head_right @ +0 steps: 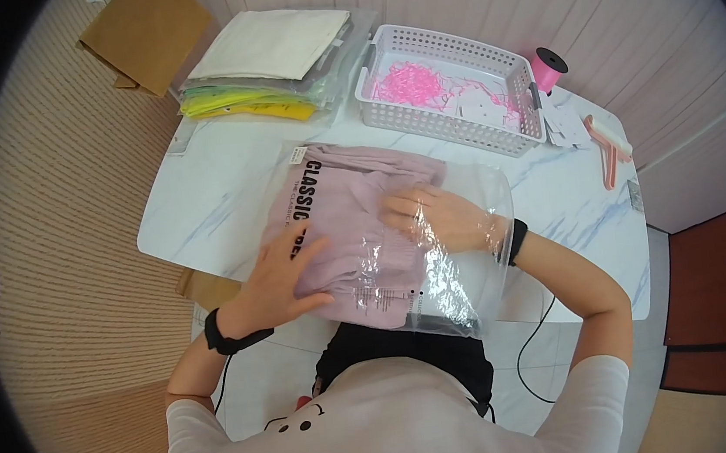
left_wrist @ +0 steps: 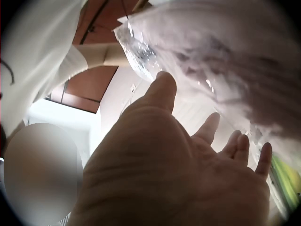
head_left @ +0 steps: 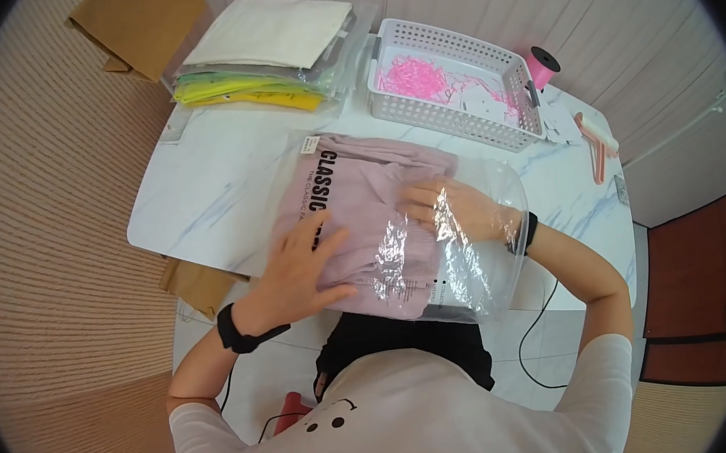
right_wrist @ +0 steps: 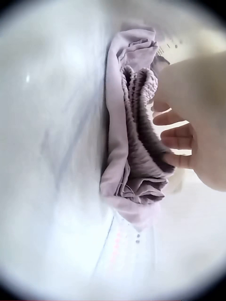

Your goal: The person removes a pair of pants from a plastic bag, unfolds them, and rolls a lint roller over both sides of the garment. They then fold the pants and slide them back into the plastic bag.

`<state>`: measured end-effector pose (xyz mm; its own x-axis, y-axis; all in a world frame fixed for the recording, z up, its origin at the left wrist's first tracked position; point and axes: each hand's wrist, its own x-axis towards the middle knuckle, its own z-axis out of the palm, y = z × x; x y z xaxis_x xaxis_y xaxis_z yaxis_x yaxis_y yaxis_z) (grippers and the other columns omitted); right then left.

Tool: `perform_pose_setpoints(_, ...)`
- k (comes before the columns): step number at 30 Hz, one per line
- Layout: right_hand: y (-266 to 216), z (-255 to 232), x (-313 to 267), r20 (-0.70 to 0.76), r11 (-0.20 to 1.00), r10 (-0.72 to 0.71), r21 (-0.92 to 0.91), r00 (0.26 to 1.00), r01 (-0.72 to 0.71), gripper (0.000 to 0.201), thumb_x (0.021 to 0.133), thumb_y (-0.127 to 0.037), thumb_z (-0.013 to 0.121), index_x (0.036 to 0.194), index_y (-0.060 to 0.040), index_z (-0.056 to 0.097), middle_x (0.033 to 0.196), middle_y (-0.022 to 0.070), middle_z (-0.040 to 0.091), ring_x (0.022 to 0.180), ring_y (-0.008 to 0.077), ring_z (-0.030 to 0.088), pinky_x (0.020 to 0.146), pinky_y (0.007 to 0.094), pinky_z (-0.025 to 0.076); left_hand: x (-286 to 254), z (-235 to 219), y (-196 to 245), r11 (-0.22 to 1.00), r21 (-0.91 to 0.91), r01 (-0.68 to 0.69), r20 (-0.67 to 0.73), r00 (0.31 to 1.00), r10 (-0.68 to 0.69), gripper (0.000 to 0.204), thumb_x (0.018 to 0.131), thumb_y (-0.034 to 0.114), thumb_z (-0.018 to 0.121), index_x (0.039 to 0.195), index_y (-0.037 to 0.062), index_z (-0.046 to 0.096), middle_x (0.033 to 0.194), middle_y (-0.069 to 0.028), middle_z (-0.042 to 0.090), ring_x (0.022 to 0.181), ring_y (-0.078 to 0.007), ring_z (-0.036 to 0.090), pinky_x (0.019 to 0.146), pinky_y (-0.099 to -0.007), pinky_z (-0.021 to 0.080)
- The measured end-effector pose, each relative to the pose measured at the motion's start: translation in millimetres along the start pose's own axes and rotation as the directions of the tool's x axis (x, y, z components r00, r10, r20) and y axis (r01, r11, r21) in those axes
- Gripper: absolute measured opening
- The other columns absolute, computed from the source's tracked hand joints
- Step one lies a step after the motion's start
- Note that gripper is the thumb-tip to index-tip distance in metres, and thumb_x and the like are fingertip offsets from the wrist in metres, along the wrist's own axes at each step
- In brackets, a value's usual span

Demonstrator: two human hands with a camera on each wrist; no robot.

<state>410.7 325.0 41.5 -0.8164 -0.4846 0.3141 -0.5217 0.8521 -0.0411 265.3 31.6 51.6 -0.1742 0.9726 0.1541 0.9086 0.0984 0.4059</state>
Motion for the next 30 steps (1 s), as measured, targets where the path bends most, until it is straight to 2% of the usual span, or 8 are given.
perform_pose_setpoints(2,-5,1,17,-0.074,0.999,0.001,-0.038,0.997,-0.004,0.038,0.078,-0.013,0.058,0.114,-0.0018,0.056,0.113,0.0106,0.057,0.096,0.0249,0.054,0.083,0.0355,0.042,-1,10,1,1.0,0.015,-0.011,0.009,1.0,0.011,0.077,0.074,0.045,0.072,0.136,0.009,0.043,0.139,-0.0207,0.036,0.126,-0.0369,0.038,0.1,-0.0488,0.031)
perform_pose_setpoints(5,-14,2,23,0.102,0.958,0.074,-0.285,0.992,-0.042,0.046,0.076,-0.015,0.058,0.119,0.0013,0.054,0.117,0.0123,0.058,0.11,0.0251,0.051,0.085,0.0347,0.043,0,16,0,0.999,0.024,-0.038,0.015,0.999,0.037,0.079,0.072,0.046,0.072,0.136,0.0098,0.043,0.139,-0.0195,0.037,0.126,-0.0352,0.038,0.1,-0.0476,0.031)
perform_pose_setpoints(8,-32,2,35,0.144,0.853,0.142,-0.52,0.979,-0.047,0.046,0.073,-0.016,0.055,0.113,0.0068,0.054,0.104,0.0127,0.059,0.09,0.0199,0.053,0.072,0.03,0.039,-1,14,1,0.999,0.016,-0.05,0.025,0.998,0.05,0.081,0.071,0.047,0.073,0.136,0.0099,0.043,0.138,-0.019,0.038,0.125,-0.0346,0.039,0.1,-0.0479,0.031)
perform_pose_setpoints(11,-31,6,40,0.137,0.979,0.057,-0.204,0.989,-0.029,0.043,0.077,-0.015,0.056,0.115,0.0062,0.054,0.111,0.0155,0.058,0.099,0.0243,0.053,0.082,0.0336,0.041,-2,14,1,0.998,0.037,-0.058,0.024,0.998,0.057,0.082,0.07,0.048,0.073,0.136,0.0088,0.043,0.137,-0.0196,0.039,0.123,-0.0348,0.04,0.099,-0.0465,0.031)
perform_pose_setpoints(14,-19,34,49,-0.046,0.998,0.058,0.007,0.997,-0.058,0.039,0.084,-0.015,0.056,0.117,0.0048,0.054,0.124,0.0192,0.052,0.114,0.0304,0.049,0.096,0.0389,0.039,-1,15,1,0.996,0.045,-0.073,0.012,0.997,0.072,0.081,0.07,0.048,0.072,0.135,0.0087,0.044,0.136,-0.0194,0.04,0.122,-0.0348,0.041,0.099,-0.0457,0.032)
perform_pose_setpoints(17,-6,39,57,0.05,0.987,0.149,0.06,0.988,-0.152,0.041,0.088,-0.017,0.056,0.124,0.0017,0.052,0.137,0.0189,0.043,0.128,0.0318,0.04,0.104,0.0433,0.033,-1,18,0,0.997,0.027,-0.079,-0.005,0.997,0.079,0.08,0.069,0.047,0.073,0.135,0.0101,0.046,0.136,-0.0186,0.041,0.122,-0.035,0.042,0.099,-0.0474,0.032)
perform_pose_setpoints(26,23,62,62,-0.022,0.863,0.501,-0.053,0.865,-0.502,0.049,0.091,-0.027,0.052,0.129,0.0042,0.046,0.141,0.0207,0.039,0.124,0.0345,0.043,0.101,0.0433,0.036,-11,18,-1,0.994,0.019,-0.103,-0.023,0.994,0.104,0.07,0.072,0.044,0.073,0.13,0.0108,0.052,0.131,-0.0168,0.046,0.116,-0.0346,0.047,0.098,-0.0457,0.034)
perform_pose_setpoints(30,17,48,60,0.002,0.918,0.395,-0.024,0.919,-0.395,0.052,0.088,-0.026,0.056,0.129,0.0042,0.046,0.142,0.0214,0.038,0.124,0.0355,0.042,0.101,0.0441,0.035,-22,15,-6,0.988,-0.12,-0.098,-0.047,0.995,0.092,0.064,0.073,0.036,0.075,0.127,0.0097,0.053,0.128,-0.016,0.048,0.115,-0.0344,0.047,0.099,-0.0459,0.034)
